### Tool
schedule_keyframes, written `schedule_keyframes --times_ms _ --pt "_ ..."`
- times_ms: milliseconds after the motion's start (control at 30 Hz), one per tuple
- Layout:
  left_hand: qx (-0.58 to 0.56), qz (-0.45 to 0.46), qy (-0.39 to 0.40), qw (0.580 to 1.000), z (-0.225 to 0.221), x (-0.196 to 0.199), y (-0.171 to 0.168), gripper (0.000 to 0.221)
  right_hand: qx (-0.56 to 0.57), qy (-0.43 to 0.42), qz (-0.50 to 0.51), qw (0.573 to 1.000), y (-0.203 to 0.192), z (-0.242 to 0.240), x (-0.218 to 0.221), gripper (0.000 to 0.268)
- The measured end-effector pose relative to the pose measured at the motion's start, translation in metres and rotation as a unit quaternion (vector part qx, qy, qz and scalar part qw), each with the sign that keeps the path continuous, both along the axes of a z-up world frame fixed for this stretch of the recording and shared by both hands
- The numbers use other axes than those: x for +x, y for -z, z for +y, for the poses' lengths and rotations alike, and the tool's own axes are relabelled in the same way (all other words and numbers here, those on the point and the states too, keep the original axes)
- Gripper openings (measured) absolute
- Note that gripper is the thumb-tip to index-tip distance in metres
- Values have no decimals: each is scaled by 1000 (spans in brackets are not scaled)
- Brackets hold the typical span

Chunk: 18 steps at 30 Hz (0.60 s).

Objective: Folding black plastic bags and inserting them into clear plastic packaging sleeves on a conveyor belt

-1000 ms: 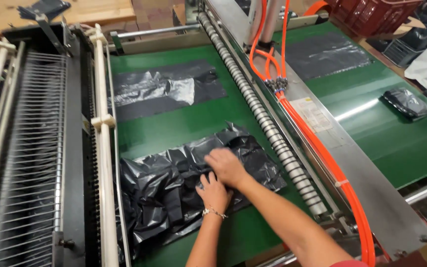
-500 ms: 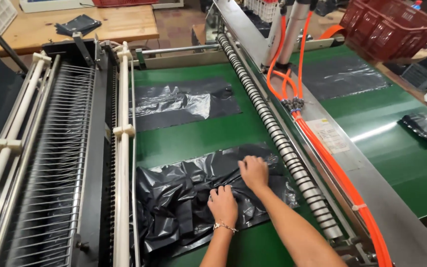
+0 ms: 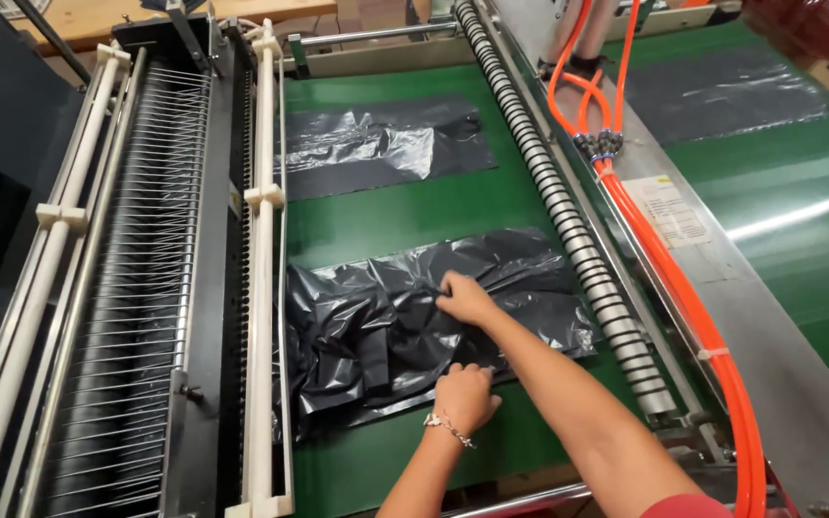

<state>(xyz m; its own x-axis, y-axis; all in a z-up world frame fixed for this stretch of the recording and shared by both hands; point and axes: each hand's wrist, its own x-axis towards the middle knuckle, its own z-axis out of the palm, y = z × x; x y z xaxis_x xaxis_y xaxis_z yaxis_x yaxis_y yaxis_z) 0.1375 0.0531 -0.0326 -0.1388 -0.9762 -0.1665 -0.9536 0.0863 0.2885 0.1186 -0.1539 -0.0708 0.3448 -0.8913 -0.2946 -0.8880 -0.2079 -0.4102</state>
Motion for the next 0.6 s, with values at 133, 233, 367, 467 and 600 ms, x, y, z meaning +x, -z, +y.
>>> schedule_keyframes --times_ms 133,233,367,467,600 --pt "-30 6 -8 999 18 16 0 35 -141 -10 -216 966 -98 19 -19 25" --pt "-51 53 -14 997 23 24 -8 26 -303 -59 -99 946 -123 21 -50 37" --pt "-183 6 -105 977 24 44 -67 23 -477 -167 134 852 -105 25 -94 40" --pt "-235 -62 -228 943 25 59 -89 47 -463 -126 208 852 -18 -1 -130 16" --pt "-207 -100 -324 918 11 72 -52 69 -367 -79 307 875 -19 11 -128 30"
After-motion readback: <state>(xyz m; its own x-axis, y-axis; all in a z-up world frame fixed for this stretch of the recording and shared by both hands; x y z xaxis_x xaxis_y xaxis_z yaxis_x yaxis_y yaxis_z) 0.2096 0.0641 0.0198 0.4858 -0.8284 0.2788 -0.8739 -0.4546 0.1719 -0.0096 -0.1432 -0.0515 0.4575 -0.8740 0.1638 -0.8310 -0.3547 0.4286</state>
